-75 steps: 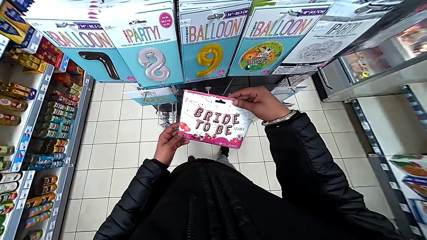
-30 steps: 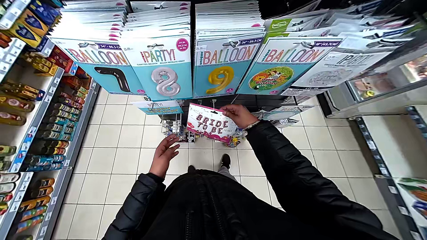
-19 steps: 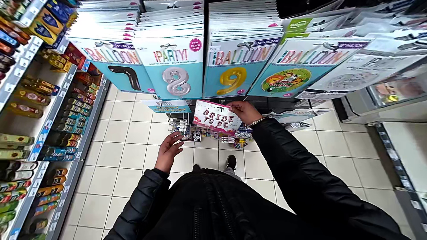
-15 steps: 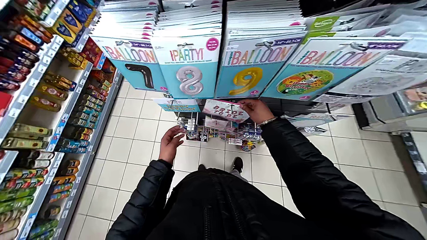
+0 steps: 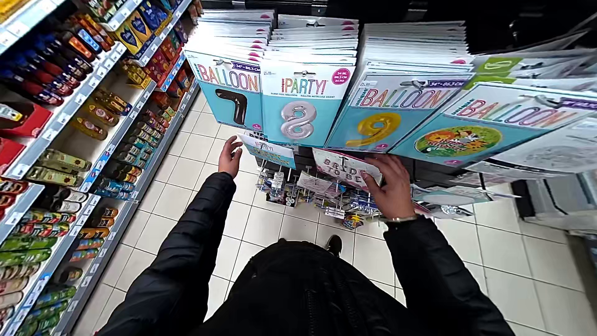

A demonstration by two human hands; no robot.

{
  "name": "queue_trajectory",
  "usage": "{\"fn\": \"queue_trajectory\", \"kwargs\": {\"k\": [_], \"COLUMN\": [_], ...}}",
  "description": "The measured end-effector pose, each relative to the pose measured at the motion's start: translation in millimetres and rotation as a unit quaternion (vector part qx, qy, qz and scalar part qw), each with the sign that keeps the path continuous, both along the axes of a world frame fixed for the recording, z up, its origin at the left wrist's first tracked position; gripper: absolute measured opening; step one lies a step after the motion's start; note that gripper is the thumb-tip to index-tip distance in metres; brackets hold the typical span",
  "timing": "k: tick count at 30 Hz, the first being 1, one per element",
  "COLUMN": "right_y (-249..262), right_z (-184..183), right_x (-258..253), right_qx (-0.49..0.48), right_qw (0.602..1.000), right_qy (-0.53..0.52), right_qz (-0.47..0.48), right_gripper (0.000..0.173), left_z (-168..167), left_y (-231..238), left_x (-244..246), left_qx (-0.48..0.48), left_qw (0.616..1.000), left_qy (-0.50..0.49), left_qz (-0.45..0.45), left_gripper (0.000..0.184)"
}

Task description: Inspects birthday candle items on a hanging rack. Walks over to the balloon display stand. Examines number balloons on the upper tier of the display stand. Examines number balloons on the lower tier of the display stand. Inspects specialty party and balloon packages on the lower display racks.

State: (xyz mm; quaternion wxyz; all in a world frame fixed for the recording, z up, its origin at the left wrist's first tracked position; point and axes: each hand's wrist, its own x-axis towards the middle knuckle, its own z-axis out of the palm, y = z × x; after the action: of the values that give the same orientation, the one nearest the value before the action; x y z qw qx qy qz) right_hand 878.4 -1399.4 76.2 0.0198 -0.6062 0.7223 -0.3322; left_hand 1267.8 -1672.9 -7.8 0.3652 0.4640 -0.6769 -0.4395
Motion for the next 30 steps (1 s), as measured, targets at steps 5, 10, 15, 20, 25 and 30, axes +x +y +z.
{"fn": "queue_trajectory", "kwargs": {"k": [5, 10, 15, 20, 25, 30], "right_y": [27.0, 32.6, 35.9, 39.9, 36.7, 29.3], "right_z": [-3.8, 0.1, 1.6, -7.7, -10.5, -12.5], "right_x": [14.0, 26.1, 37.4, 50.9, 71.7, 95.8], "right_qx": [-0.025, -0.048, -0.067, -0.065, -0.051, 0.044], "right_qw": [0.999, 0.998, 0.997, 0.995, 0.990, 0.962], "right_qy": [-0.027, -0.047, -0.048, -0.080, -0.128, -0.262], "right_qz": [-0.012, -0.011, -0.007, 0.005, 0.036, 0.070], "right_gripper": [0.039, 0.038, 0.037, 0.033, 0.031, 0.038], "left_z": [-8.5, -16.4, -13.9, -3.4, 11.3, 39.8], "left_y": [-12.2, -29.4, -14.5, 20.2, 59.5, 107.0], "left_x": [-0.2, 0.4, 15.0, 28.5, 48.3, 50.7], "left_qx": [0.005, 0.018, 0.036, 0.080, 0.109, 0.148], "left_qw": [1.000, 0.996, 0.991, 0.986, 0.982, 0.974], "left_qy": [-0.004, 0.075, 0.117, 0.134, 0.156, 0.171], "left_qz": [0.025, -0.037, -0.061, -0.056, -0.014, -0.011], "left_gripper": [0.061, 0.051, 0.029, 0.032, 0.030, 0.027]}}
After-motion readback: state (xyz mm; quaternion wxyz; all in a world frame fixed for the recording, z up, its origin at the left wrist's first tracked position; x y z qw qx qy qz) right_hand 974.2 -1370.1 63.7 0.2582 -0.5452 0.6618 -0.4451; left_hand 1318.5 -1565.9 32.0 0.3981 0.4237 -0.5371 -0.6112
